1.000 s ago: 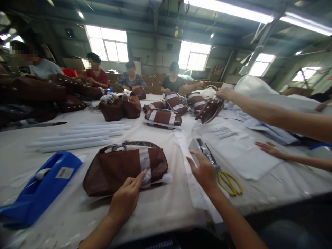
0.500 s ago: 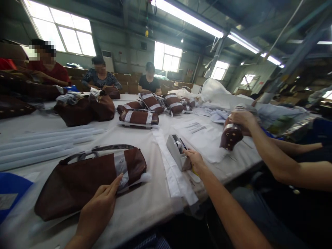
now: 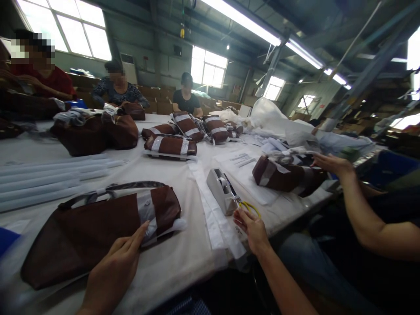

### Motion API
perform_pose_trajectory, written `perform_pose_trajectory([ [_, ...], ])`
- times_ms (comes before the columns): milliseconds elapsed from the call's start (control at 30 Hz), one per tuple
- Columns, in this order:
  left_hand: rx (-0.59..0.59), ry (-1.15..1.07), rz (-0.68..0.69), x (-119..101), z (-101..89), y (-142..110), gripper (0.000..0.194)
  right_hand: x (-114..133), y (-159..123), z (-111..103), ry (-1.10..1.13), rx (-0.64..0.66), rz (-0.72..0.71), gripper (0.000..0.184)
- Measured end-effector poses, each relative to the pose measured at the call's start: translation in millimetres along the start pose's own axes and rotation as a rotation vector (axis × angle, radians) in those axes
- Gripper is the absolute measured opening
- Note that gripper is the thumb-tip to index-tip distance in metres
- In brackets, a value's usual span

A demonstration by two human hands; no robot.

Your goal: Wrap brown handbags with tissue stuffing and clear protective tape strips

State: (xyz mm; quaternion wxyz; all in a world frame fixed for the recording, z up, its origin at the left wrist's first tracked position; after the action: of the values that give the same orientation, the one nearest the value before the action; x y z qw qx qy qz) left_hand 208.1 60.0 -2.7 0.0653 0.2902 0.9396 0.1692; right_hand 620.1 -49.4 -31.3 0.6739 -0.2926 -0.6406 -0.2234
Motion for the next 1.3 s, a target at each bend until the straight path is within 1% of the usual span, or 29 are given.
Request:
perform_pose_trajectory([
  [100,-0.006,0.014,-0.009,0,-1.9,1,0.077,-16,4,-10,-0.114,-0.018,-0.010,0.041],
  [167,0.014,0.013,-0.048,3,-1.1,2,0.075,-16,4,-19,-0.164,-0.051,-0.022,0.038],
  [200,0.023,0.006,-0.074,6,-0.7,2,0.074,-10,1,-22,-0.200,-0.061,-0.041,0.036],
  [233,0.028,-0.004,-0.100,8,-0.8,3,0.073,1,-3,-23,-0.261,-0.049,-0.087,0.034],
  [267,0.030,-0.016,-0.122,10,-1.1,3,0.073,17,-8,-19,-0.349,-0.005,-0.165,0.030],
  [300,0.034,-0.032,-0.140,11,-1.2,3,0.073,36,-14,-8,-0.459,0.076,-0.269,0.026],
  [333,0.040,-0.048,-0.155,12,-1.0,3,0.074,57,-24,8,-0.577,0.187,-0.393,0.022],
  [400,0.058,-0.076,-0.190,15,0.5,3,0.075,89,-49,52,-0.776,0.451,-0.634,0.017],
  [433,0.068,-0.089,-0.201,15,1.5,3,0.075,100,-61,74,-0.829,0.571,-0.719,0.017],
  [500,0.088,-0.115,-0.212,16,3.9,2,0.076,116,-82,117,-0.880,0.781,-0.840,0.019],
  [567,0.100,-0.139,-0.218,16,5.7,2,0.078,125,-101,161,-0.878,0.963,-0.905,0.019],
  [633,0.110,-0.164,-0.228,17,7.3,1,0.081,128,-117,202,-0.831,1.129,-0.917,0.016],
  [700,0.122,-0.185,-0.249,18,8.9,1,0.083,126,-129,241,-0.766,1.293,-0.879,0.014],
  [800,0.149,-0.224,-0.277,19,12.3,1,0.086,116,-133,290,-0.697,1.497,-0.809,0.020],
  [833,0.153,-0.234,-0.287,20,13.1,0,0.087,111,-130,304,-0.708,1.541,-0.796,0.022],
  [900,0.149,-0.249,-0.296,20,14.4,0,0.089,99,-118,332,-0.797,1.582,-0.796,0.025],
  [1000,0.111,-0.244,-0.297,20,14.8,-2,0.091,82,-98,368,-1.012,1.582,-0.851,0.023],
  [1067,0.076,-0.246,-0.288,20,14.6,-2,0.091,74,-88,387,-1.124,1.587,-0.882,0.020],
  [1100,0.061,-0.252,-0.283,19,14.6,-3,0.090,72,-84,393,-1.151,1.597,-0.874,0.020],
  [1167,0.043,-0.271,-0.272,19,14.5,-3,0.089,71,-77,401,-1.147,1.624,-0.814,0.022],
  [1233,0.025,-0.283,-0.264,18,13.0,-3,0.087,71,-72,403,-1.118,1.644,-0.740,0.026],
  [1300,0.006,-0.292,-0.256,17,10.7,-2,0.086,71,-67,400,-1.139,1.635,-0.705,0.027],
])
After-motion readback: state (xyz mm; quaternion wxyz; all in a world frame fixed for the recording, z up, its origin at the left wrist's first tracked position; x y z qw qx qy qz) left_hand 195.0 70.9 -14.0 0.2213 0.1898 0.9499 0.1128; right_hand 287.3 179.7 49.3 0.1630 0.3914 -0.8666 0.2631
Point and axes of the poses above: each hand's wrist, its own y-axis towards the middle knuckle, its own z-axis out of the palm, x = y × z, the point moved 10 cm from there along y, towards the middle knuckle, and after that the axes turned 6 degrees about x, right-handed, at the moved point
